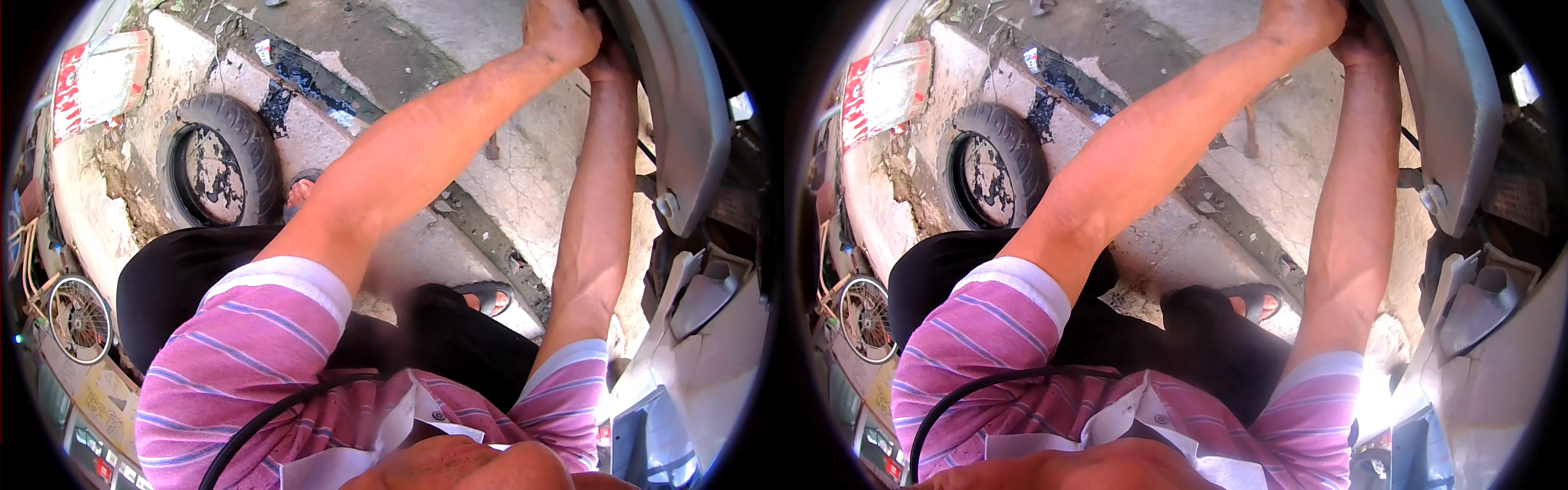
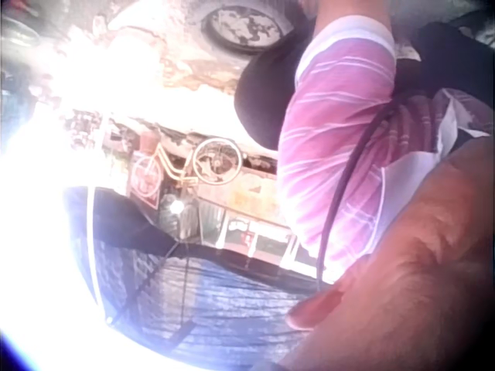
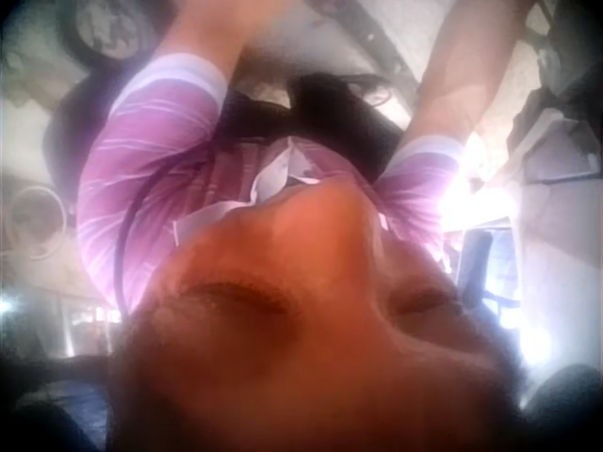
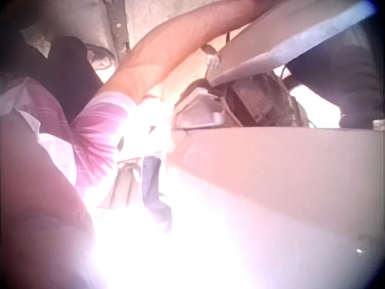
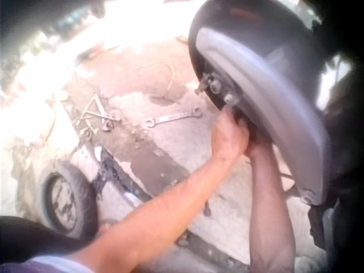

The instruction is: The person works on the rear wheel assembly of a scooter, removing small parts and a cable before using a tool to loosen the main assembly and then lifting the scooter to free the rear tire.

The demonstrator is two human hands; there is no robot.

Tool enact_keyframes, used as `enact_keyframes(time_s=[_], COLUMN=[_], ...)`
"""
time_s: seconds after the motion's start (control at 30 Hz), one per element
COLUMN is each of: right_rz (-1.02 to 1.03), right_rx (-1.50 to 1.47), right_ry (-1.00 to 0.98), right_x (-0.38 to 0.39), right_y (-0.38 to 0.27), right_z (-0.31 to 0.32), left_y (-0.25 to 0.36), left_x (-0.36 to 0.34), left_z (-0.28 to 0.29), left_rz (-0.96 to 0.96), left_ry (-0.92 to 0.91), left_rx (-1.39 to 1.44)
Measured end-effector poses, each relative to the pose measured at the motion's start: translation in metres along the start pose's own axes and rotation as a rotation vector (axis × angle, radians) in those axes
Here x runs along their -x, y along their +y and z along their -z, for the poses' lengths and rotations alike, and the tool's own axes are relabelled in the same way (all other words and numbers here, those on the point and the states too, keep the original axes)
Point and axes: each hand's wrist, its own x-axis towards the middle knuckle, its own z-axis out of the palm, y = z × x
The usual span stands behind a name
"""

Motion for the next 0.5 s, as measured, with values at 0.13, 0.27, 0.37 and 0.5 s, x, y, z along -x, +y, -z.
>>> enact_keyframes(time_s=[0.13, 0.27, 0.37, 0.5], right_rz=[0.003, -0.017, -0.003, 0.031], right_rx=[0.039, 0.005, 0.078, 0.074], right_ry=[-0.007, 0.005, 0.134, 0.092], right_x=[0.003, 0.007, 0.012, 0.010], right_y=[0.005, 0.009, 0.011, 0.002], right_z=[-0.002, -0.014, -0.022, -0.005], left_y=[0.002, -0.009, -0.004, 0.015], left_x=[-0.002, -0.008, -0.008, 0.004], left_z=[-0.001, 0.002, 0.004, 0.017], left_rz=[0.048, 0.105, 0.100, 0.067], left_ry=[0.038, -0.061, -0.105, -0.156], left_rx=[0.033, -0.089, -0.075, -0.030])
